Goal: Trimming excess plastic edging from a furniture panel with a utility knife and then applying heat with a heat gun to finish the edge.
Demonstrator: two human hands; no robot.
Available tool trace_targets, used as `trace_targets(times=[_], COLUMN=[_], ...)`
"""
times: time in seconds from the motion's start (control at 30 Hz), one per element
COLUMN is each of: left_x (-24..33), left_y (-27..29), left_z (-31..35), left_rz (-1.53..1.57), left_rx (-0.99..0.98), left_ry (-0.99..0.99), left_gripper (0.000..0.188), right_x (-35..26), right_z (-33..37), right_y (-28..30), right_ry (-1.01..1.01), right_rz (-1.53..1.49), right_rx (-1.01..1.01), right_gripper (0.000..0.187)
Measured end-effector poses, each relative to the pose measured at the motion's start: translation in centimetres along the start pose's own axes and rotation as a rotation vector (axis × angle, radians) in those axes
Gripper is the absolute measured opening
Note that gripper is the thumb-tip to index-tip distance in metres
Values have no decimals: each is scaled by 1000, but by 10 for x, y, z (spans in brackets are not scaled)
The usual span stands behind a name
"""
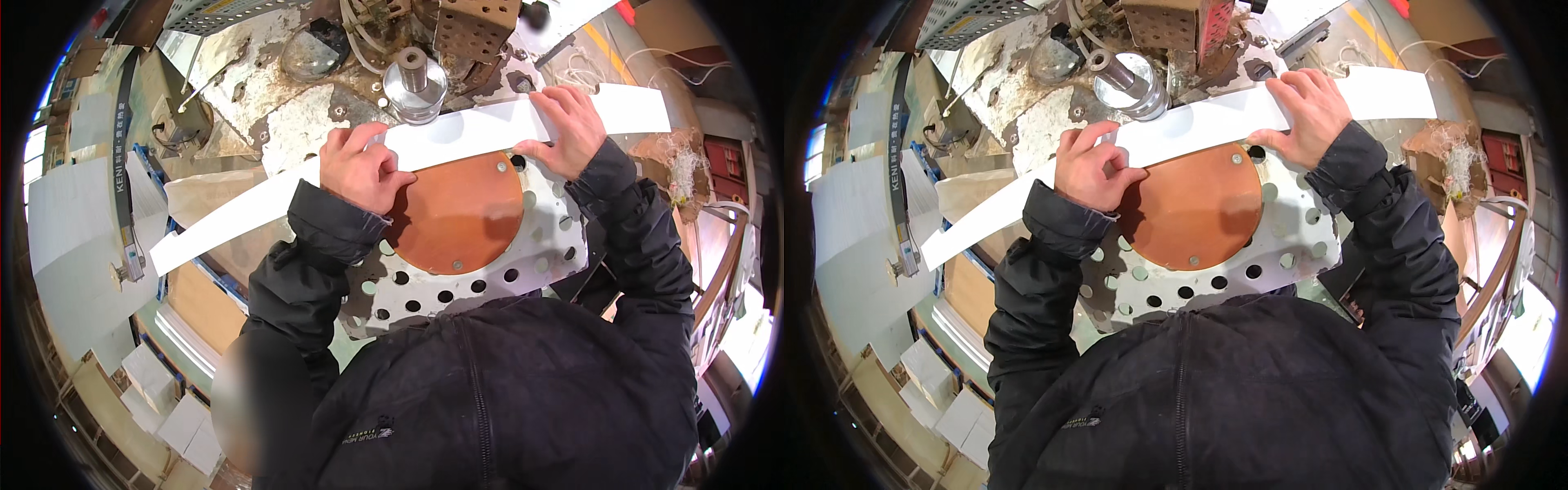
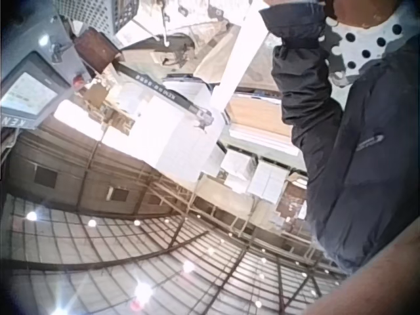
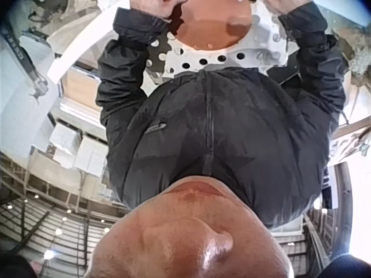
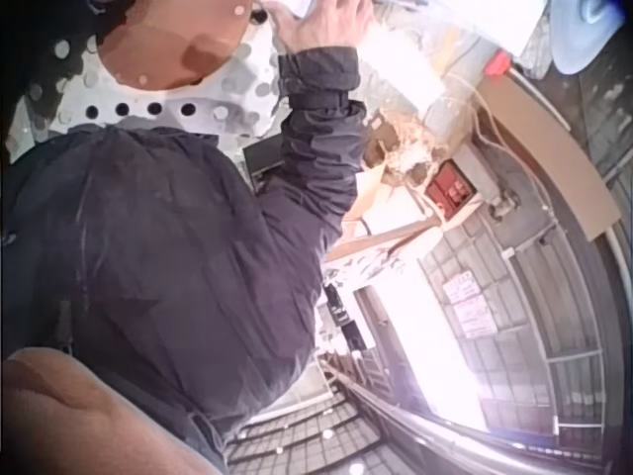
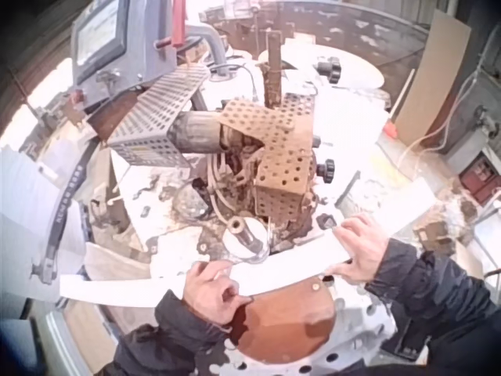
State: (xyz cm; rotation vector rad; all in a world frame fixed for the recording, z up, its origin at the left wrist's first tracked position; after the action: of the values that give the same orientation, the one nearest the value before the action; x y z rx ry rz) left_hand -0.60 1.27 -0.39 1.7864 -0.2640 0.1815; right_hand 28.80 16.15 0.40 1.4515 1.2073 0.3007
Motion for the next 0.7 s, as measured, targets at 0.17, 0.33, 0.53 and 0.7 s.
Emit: trace_targets(times=[0.17, 0.33, 0.53, 0.7], left_x=[-1, 0, 13, -1], left_y=[-5, -4, -14, -5], left_z=[0, 1, -10, 0], left_rz=[88, 84, 179, 89], left_rx=[-37, -83, 3, -43], left_ry=[-8, 45, -25, -22], left_gripper=[28, 26, 27, 26], right_x=[-13, -23, -31, -38], right_z=[-4, -12, -17, -13], right_y=[-8, -15, -18, -35], right_ry=[-5, -13, -30, -82], right_rz=[-5, -25, -49, -113], right_rx=[0, -17, -31, -44], right_gripper=[70, 67, 72, 75])
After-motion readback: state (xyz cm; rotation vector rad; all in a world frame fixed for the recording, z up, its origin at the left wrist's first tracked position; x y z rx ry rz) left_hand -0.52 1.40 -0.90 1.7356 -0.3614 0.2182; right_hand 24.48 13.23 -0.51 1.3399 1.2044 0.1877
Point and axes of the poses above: each hand's wrist, its own z-axis away from the middle knuckle, its own y-axis out of the back of the hand, x = y × z, the point moved 1 cm from there along -z, towards the middle knuckle, and after that the axes turned 15 degrees about -z, right-handed, at the moved point
